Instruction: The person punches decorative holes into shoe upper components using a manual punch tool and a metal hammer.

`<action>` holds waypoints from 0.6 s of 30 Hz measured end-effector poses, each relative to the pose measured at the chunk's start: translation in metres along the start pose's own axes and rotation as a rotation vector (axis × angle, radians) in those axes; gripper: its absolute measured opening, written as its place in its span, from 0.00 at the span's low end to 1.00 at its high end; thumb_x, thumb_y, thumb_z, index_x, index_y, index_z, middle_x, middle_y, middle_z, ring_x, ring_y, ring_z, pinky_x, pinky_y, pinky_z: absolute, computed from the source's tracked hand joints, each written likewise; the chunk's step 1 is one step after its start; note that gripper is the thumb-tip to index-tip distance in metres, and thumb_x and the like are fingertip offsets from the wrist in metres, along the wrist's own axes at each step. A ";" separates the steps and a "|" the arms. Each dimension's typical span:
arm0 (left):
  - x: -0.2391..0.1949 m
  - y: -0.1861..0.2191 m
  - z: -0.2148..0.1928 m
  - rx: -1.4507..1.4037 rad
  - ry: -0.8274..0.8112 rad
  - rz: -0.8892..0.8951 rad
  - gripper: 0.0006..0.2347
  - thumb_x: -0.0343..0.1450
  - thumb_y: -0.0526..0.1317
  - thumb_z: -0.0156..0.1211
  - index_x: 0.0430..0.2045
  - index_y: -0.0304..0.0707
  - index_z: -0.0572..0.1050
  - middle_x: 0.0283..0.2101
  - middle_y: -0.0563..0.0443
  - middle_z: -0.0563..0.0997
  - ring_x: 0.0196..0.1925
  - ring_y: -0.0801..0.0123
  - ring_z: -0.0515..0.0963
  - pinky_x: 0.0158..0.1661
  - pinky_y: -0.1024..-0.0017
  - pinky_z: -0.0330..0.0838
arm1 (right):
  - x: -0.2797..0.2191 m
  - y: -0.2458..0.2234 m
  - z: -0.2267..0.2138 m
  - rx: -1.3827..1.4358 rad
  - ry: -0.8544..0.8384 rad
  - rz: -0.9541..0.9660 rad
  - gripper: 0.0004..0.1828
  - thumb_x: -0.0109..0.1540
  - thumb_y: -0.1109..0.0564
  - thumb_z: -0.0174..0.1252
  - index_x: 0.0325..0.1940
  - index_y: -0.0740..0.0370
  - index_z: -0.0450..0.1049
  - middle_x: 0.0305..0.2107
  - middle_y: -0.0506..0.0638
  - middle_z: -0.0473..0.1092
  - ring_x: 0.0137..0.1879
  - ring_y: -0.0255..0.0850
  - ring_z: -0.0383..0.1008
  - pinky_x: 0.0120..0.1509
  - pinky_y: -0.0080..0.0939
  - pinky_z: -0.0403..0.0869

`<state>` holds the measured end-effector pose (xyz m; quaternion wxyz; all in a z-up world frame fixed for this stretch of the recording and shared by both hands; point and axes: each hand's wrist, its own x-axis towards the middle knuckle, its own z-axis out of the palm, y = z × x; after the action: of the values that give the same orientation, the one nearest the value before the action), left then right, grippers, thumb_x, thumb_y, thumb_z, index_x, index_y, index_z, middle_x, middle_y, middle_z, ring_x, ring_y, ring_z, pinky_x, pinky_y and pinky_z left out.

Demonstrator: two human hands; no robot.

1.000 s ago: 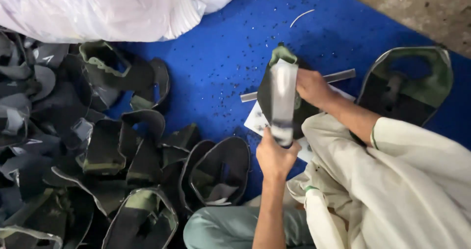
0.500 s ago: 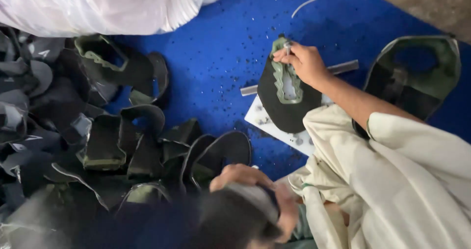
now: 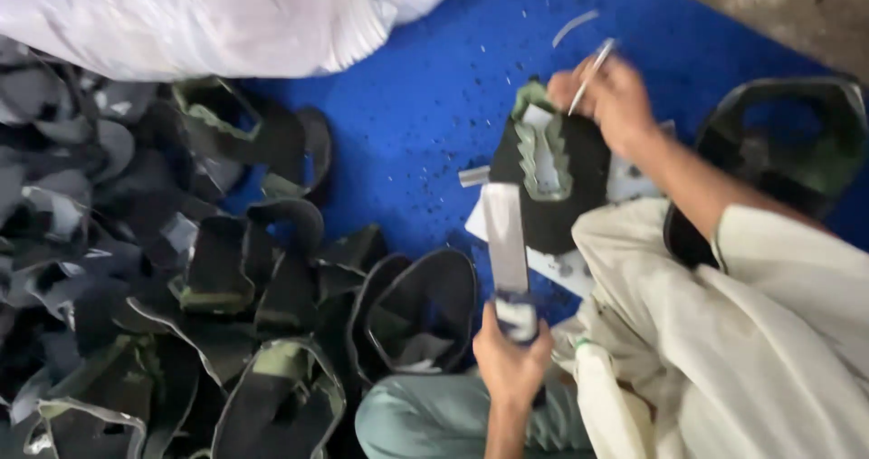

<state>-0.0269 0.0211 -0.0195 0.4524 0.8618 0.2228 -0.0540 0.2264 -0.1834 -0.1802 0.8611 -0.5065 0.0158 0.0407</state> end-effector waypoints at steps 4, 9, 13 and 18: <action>-0.016 0.012 -0.017 -0.095 0.081 -0.044 0.15 0.56 0.39 0.73 0.28 0.31 0.74 0.23 0.46 0.82 0.25 0.70 0.82 0.29 0.70 0.77 | -0.038 0.001 0.051 -0.217 -0.289 0.179 0.07 0.70 0.62 0.51 0.47 0.70 0.72 0.46 0.59 0.78 0.51 0.45 0.80 0.57 0.43 0.78; -0.036 0.067 -0.085 -0.111 0.166 0.177 0.16 0.53 0.39 0.74 0.27 0.36 0.72 0.22 0.52 0.78 0.23 0.73 0.76 0.28 0.74 0.72 | -0.045 0.041 0.044 -0.345 -0.385 0.202 0.06 0.68 0.64 0.51 0.42 0.70 0.72 0.44 0.58 0.79 0.52 0.44 0.82 0.55 0.40 0.80; -0.017 0.087 -0.088 -0.257 0.197 0.655 0.17 0.55 0.41 0.71 0.26 0.42 0.66 0.24 0.54 0.76 0.24 0.71 0.75 0.32 0.73 0.69 | -0.054 0.040 0.048 -0.533 -0.376 0.031 0.03 0.66 0.67 0.54 0.41 0.70 0.73 0.44 0.56 0.80 0.52 0.43 0.83 0.54 0.40 0.79; 0.015 -0.004 0.001 -0.392 0.171 0.391 0.14 0.59 0.38 0.69 0.29 0.35 0.69 0.25 0.52 0.77 0.25 0.63 0.76 0.31 0.69 0.74 | -0.071 0.029 0.048 -0.768 -0.442 -0.267 0.10 0.62 0.68 0.58 0.48 0.69 0.75 0.43 0.58 0.79 0.49 0.46 0.82 0.52 0.43 0.79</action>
<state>-0.0150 0.0276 -0.0272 0.5917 0.7860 0.0959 0.1512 0.1527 -0.1309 -0.1771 0.5915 -0.7655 -0.2499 0.0393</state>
